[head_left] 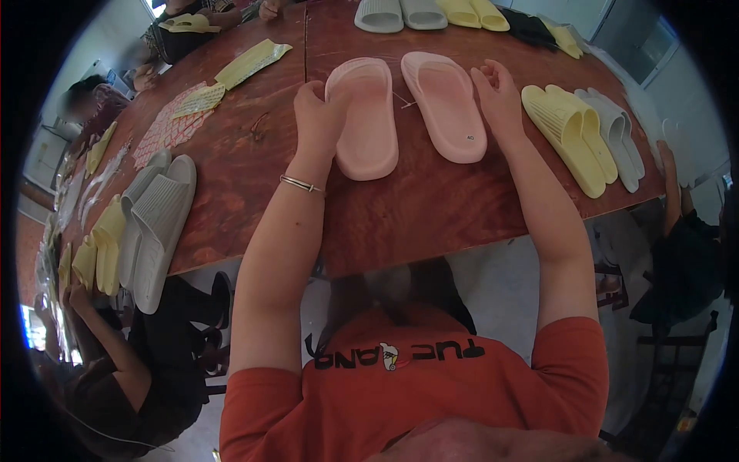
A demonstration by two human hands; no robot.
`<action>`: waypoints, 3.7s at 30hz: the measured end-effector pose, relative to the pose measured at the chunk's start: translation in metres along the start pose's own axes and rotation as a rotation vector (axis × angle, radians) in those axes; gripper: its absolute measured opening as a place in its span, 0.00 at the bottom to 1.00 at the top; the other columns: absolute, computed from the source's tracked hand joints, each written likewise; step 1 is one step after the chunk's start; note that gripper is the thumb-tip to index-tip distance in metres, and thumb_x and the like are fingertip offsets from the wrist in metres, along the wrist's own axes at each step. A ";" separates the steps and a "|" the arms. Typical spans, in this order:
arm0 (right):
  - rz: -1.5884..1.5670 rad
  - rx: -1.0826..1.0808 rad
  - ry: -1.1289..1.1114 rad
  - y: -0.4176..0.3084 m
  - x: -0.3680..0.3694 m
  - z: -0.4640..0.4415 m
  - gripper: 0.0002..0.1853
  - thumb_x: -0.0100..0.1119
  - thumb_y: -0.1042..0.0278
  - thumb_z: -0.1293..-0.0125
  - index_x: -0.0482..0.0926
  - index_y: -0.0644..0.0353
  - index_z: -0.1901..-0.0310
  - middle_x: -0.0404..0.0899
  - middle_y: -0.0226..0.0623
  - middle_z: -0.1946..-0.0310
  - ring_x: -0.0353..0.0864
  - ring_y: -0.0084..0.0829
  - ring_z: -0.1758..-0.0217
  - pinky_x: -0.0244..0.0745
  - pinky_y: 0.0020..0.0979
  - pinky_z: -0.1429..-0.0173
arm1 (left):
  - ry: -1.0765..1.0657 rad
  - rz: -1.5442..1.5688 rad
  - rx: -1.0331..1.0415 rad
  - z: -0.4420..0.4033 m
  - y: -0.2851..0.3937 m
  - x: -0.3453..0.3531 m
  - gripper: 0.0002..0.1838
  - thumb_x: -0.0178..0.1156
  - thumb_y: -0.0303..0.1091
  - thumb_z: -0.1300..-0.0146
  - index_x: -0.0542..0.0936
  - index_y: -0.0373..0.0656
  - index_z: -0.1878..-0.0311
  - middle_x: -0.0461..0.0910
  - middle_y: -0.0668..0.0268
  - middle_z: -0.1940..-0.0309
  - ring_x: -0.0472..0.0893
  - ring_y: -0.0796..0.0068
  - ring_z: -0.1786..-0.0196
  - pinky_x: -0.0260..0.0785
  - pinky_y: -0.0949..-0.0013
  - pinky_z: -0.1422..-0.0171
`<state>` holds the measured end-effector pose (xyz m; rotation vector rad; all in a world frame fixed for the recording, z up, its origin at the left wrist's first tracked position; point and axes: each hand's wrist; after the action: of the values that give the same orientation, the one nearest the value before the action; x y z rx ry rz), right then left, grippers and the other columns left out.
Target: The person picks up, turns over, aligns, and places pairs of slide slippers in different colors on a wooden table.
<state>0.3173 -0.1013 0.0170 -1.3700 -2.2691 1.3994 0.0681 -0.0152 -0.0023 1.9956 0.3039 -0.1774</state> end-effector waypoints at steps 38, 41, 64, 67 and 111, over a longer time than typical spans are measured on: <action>0.614 -0.338 -0.489 -0.041 -0.010 0.024 0.12 0.48 0.65 0.47 0.72 0.66 0.68 0.74 0.52 0.74 0.74 0.50 0.65 0.69 0.41 0.60 | 0.020 0.240 -0.070 0.007 0.024 0.005 0.19 0.50 0.42 0.42 0.73 0.30 0.66 0.75 0.49 0.68 0.74 0.56 0.62 0.64 0.63 0.57; 0.628 -0.285 -0.512 -0.048 -0.053 0.035 0.12 0.47 0.65 0.46 0.73 0.65 0.66 0.73 0.53 0.73 0.74 0.50 0.66 0.69 0.42 0.62 | 0.012 0.236 -0.068 0.008 0.020 0.009 0.19 0.50 0.43 0.42 0.74 0.31 0.66 0.75 0.49 0.67 0.74 0.56 0.61 0.64 0.63 0.56; 0.917 -0.018 -0.219 0.074 -0.096 -0.041 0.16 0.45 0.62 0.44 0.75 0.64 0.60 0.75 0.54 0.64 0.74 0.50 0.59 0.69 0.41 0.53 | -0.159 0.058 -0.023 0.013 0.013 0.009 0.14 0.56 0.35 0.49 0.75 0.34 0.63 0.76 0.54 0.64 0.75 0.59 0.58 0.66 0.65 0.53; 0.975 0.033 -0.186 0.085 -0.092 -0.052 0.19 0.44 0.62 0.43 0.71 0.60 0.52 0.75 0.54 0.64 0.75 0.48 0.59 0.70 0.42 0.53 | -0.165 0.046 -0.032 0.013 0.014 0.008 0.13 0.56 0.34 0.49 0.75 0.35 0.64 0.76 0.53 0.65 0.75 0.59 0.58 0.66 0.64 0.54; 0.261 -0.647 -0.408 -0.019 0.063 0.055 0.08 0.50 0.74 0.50 0.73 0.65 0.66 0.73 0.42 0.64 0.71 0.42 0.56 0.66 0.37 0.51 | 0.084 -1.168 -0.151 0.038 -0.089 -0.386 0.28 0.47 0.50 0.43 0.66 0.36 0.47 0.65 0.46 0.48 0.65 0.52 0.44 0.56 0.58 0.42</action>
<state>0.2397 -0.0920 -0.0187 -1.7305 -3.0972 1.1267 -0.3265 -0.0648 0.0038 1.4550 1.4624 -0.7675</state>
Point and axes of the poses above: each hand's wrist, its own z-axis away from the middle knuckle, its own x-axis out of the palm, y = z × x
